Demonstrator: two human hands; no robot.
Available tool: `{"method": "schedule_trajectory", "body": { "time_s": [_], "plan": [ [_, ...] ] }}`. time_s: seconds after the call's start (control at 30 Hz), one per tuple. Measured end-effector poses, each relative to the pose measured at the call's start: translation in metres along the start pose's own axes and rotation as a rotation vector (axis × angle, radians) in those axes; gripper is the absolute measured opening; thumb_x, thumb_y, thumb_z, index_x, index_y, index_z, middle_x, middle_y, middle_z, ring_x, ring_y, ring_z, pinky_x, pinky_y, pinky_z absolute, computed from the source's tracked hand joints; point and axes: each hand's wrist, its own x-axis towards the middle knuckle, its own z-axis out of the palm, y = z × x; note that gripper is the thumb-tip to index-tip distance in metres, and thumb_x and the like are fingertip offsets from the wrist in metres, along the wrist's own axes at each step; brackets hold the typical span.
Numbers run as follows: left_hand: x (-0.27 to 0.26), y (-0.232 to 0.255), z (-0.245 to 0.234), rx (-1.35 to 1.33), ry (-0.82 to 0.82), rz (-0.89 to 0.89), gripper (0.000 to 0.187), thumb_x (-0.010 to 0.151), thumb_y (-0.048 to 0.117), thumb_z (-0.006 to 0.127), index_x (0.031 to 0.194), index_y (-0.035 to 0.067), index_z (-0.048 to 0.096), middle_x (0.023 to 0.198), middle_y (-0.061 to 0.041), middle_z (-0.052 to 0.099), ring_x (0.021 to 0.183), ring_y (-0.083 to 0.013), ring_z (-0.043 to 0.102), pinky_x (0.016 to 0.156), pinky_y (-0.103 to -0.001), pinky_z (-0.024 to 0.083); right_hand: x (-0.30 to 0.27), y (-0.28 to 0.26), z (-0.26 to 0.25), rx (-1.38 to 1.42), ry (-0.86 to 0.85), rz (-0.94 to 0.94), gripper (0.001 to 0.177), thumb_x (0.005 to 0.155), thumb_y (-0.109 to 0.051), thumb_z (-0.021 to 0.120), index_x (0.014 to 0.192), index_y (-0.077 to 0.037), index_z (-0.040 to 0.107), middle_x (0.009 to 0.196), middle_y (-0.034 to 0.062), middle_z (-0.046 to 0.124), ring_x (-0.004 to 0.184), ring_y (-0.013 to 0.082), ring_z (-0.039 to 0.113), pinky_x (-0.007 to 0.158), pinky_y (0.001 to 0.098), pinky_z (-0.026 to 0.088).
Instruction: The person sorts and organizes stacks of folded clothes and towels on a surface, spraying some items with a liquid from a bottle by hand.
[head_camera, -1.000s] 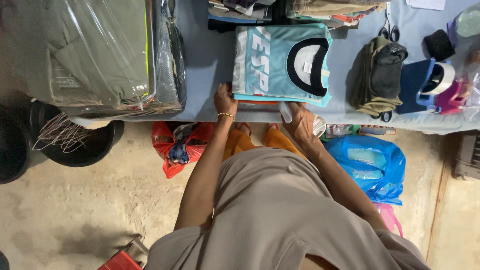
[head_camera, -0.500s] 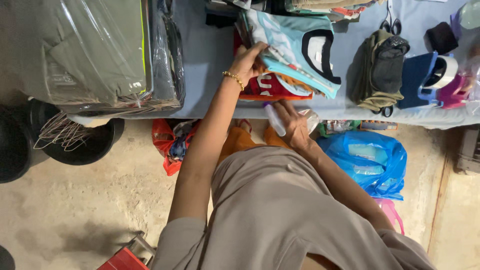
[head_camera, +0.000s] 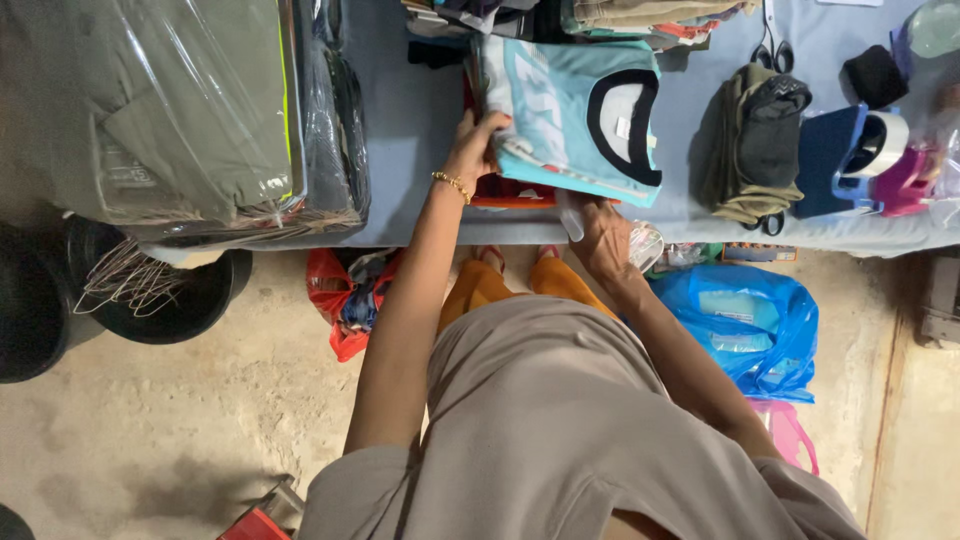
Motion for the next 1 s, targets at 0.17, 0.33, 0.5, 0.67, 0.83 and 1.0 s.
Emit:
{"method": "schedule_trajectory", "body": {
  "time_s": [0.17, 0.33, 0.5, 0.67, 0.83, 1.0],
  "plan": [
    [0.025, -0.098, -0.066, -0.071, 0.121, 0.234, 0.065, 0.091, 0.040, 0.065, 0.142, 0.002, 0.052, 0.121, -0.009, 0.068, 0.099, -0.0211, 0.072, 0.090, -0.034, 0.061, -0.005, 0.001, 0.022, 0.016, -0.082, 0.113, 0.024, 0.087, -0.013, 0.070, 0.108, -0.002, 0.072, 0.101, 0.0272, 0.068, 0.085, 0.0450, 0.067, 0.076, 0.0512, 0.056],
    [0.018, -0.149, -0.082, 0.599, 0.418, 0.567, 0.046, 0.091, 0.026, 0.064, 0.131, 0.003, 0.062, 0.118, -0.009, 0.069, 0.104, -0.0235, 0.068, 0.092, -0.033, 0.059, -0.002, 0.003, 0.021, -0.004, -0.060, 0.062, 0.025, 0.084, -0.015, 0.073, 0.105, -0.001, 0.073, 0.096, 0.0276, 0.069, 0.081, 0.0449, 0.068, 0.071, 0.0522, 0.055],
    [-0.002, -0.132, -0.069, 0.834, 0.574, 0.520, 0.044, 0.091, 0.030, 0.063, 0.125, 0.002, 0.064, 0.115, -0.010, 0.070, 0.101, -0.0240, 0.069, 0.087, -0.035, 0.060, -0.002, 0.003, 0.020, 0.015, -0.050, 0.049, 0.026, 0.085, -0.015, 0.072, 0.106, -0.001, 0.073, 0.097, 0.0280, 0.069, 0.079, 0.0441, 0.069, 0.071, 0.0511, 0.056],
    [0.015, -0.134, -0.077, 0.776, 0.524, 0.375, 0.043, 0.091, 0.033, 0.061, 0.119, 0.002, 0.065, 0.112, -0.012, 0.071, 0.097, -0.0244, 0.070, 0.081, -0.037, 0.061, -0.002, 0.005, 0.020, 0.012, -0.084, 0.064, 0.024, 0.088, -0.015, 0.072, 0.109, -0.003, 0.073, 0.096, 0.0261, 0.070, 0.080, 0.0437, 0.069, 0.072, 0.0509, 0.056],
    [0.013, -0.102, -0.064, -0.435, 0.109, -0.016, 0.051, 0.088, 0.042, 0.061, 0.117, 0.001, 0.064, 0.113, -0.012, 0.069, 0.096, -0.0236, 0.071, 0.074, -0.039, 0.065, 0.001, -0.009, 0.002, 0.062, -0.010, 0.020, 0.031, 0.085, -0.012, 0.074, 0.116, -0.007, 0.071, 0.100, 0.0247, 0.070, 0.081, 0.0448, 0.068, 0.071, 0.0516, 0.056],
    [0.008, -0.037, -0.024, -0.122, 0.114, -0.118, 0.067, 0.079, 0.039, 0.085, 0.127, 0.003, 0.054, 0.119, -0.015, 0.072, 0.089, -0.0201, 0.076, 0.069, -0.029, 0.062, 0.000, -0.040, -0.037, 0.121, -0.007, -0.033, 0.043, 0.082, -0.006, 0.073, 0.124, -0.008, 0.068, 0.116, 0.0207, 0.067, 0.090, 0.0429, 0.068, 0.073, 0.0488, 0.056]
  ]
}}
